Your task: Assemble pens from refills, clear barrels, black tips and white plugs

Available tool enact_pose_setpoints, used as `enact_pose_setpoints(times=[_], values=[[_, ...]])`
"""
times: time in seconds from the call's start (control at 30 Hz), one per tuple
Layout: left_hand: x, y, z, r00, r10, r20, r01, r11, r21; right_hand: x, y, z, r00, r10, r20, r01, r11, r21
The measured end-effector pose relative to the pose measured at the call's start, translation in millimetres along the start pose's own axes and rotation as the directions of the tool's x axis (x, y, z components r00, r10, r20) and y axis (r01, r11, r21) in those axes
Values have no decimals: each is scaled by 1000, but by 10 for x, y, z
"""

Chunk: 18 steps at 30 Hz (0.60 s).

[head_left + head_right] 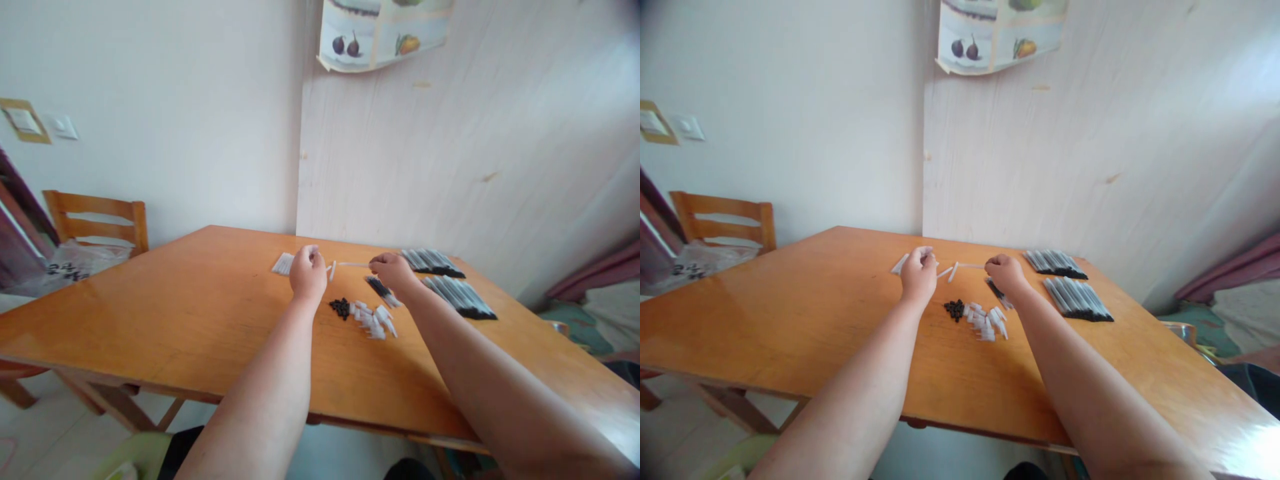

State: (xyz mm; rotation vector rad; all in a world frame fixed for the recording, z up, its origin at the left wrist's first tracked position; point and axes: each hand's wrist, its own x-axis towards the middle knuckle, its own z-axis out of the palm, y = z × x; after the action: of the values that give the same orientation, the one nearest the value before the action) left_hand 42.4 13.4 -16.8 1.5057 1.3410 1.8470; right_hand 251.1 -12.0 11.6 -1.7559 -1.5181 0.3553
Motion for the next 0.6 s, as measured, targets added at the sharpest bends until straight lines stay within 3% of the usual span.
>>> enact_pose_setpoints(times=[0.07, 0.17, 0.27, 0.37, 0.5, 0.6], values=[[-74, 88, 4, 981, 172, 88, -180, 979, 94, -81, 36, -97, 1000, 16, 8, -17, 985, 169], [-195, 209, 15, 895, 350, 277, -408, 894, 187, -226, 44, -174, 997, -8, 78, -22, 928, 373], [-302, 296, 27, 804, 383, 455, -533, 803, 266, -370, 13, -152, 989, -48, 141, -26, 875, 484], [-365, 334, 30, 745, 354, 565, -591, 743, 313, -451, -28, -95, 978, -91, 187, -27, 838, 546], [-373, 328, 22, 740, 293, 606, -580, 734, 353, -421, 9, -113, 979, -85, 187, -36, 826, 563], [-343, 310, 12, 771, 282, 571, -545, 757, 362, -328, 199, -202, 999, 33, 30, -42, 922, 386]])
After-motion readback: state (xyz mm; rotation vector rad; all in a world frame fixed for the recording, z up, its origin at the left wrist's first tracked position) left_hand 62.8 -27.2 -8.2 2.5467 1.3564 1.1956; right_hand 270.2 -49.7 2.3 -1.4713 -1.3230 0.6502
